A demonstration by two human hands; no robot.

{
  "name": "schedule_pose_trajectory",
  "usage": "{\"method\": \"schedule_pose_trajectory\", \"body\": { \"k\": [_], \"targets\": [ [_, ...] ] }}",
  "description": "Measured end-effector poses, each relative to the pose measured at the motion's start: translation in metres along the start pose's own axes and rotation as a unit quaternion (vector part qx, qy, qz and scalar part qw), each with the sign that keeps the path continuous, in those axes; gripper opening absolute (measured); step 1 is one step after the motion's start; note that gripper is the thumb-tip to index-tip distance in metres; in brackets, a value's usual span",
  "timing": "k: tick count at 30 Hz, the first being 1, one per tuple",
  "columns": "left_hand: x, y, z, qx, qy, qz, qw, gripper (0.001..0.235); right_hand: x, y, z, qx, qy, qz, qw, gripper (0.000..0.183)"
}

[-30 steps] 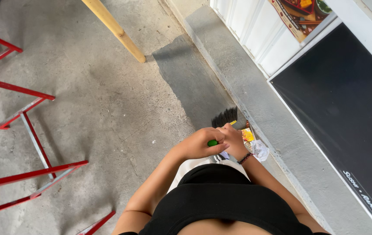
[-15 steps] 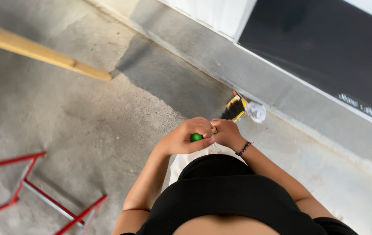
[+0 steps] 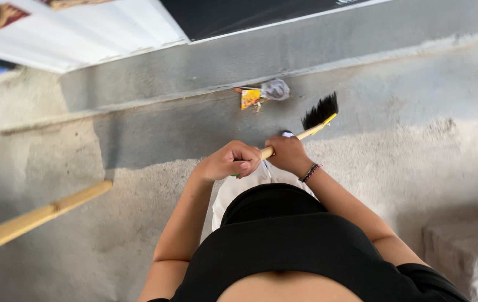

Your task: The person sweeps debris from a concrete floor in a dining area using a hand brush and a metal dustpan, collecting it into the pan.

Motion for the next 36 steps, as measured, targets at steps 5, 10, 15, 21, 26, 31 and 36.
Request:
{"method": "schedule_pose_trajectory", "body": {
  "k": [5, 10, 15, 21, 26, 31, 36],
  "targets": [
    [-0.013, -0.023, 0.075, 0.002, -0.038, 0.068, 0.997, 0.054, 0.028, 0.082, -0.03, -0.087, 0.026, -0.016, 0.996, 0.015],
    [-0.021, -0.087, 0.141, 0.076, -0.006, 0.031, 0.997, 0.039, 0.042, 0.168, -0.067, -0.199, 0.028, -0.016, 0.979, 0.008],
    [0.002, -0.178, 0.185, 0.135, 0.073, 0.081, 0.985, 0.041, 0.006, 0.24, -0.081, -0.269, 0.015, -0.003, 0.963, 0.01],
    [0.014, -0.203, 0.174, 0.085, 0.188, 0.19, 0.96, 0.049, -0.058, 0.251, -0.055, -0.164, 0.01, 0.139, 0.977, 0.018],
    [-0.001, -0.173, 0.143, 0.127, 0.2, 0.262, 0.936, 0.053, -0.066, 0.183, -0.025, -0.084, -0.063, 0.245, 0.964, 0.011],
    [-0.038, -0.106, 0.146, 0.096, 0.194, 0.297, 0.93, 0.051, -0.006, 0.128, -0.015, -0.024, -0.069, 0.245, 0.967, 0.02],
    [-0.086, -0.048, 0.146, 0.056, 0.093, 0.297, 0.949, 0.045, 0.038, 0.101, -0.029, -0.022, -0.059, 0.175, 0.983, 0.023]
  ]
}}
Point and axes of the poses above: each hand's wrist, its own z-axis towards the middle knuckle, its own x-axis out of the back of the hand, y = z × x, the point moved 10 cm from there along z, towards the middle knuckle, and after that the axes turned 14 degrees about -z, right-handed, at the moved point
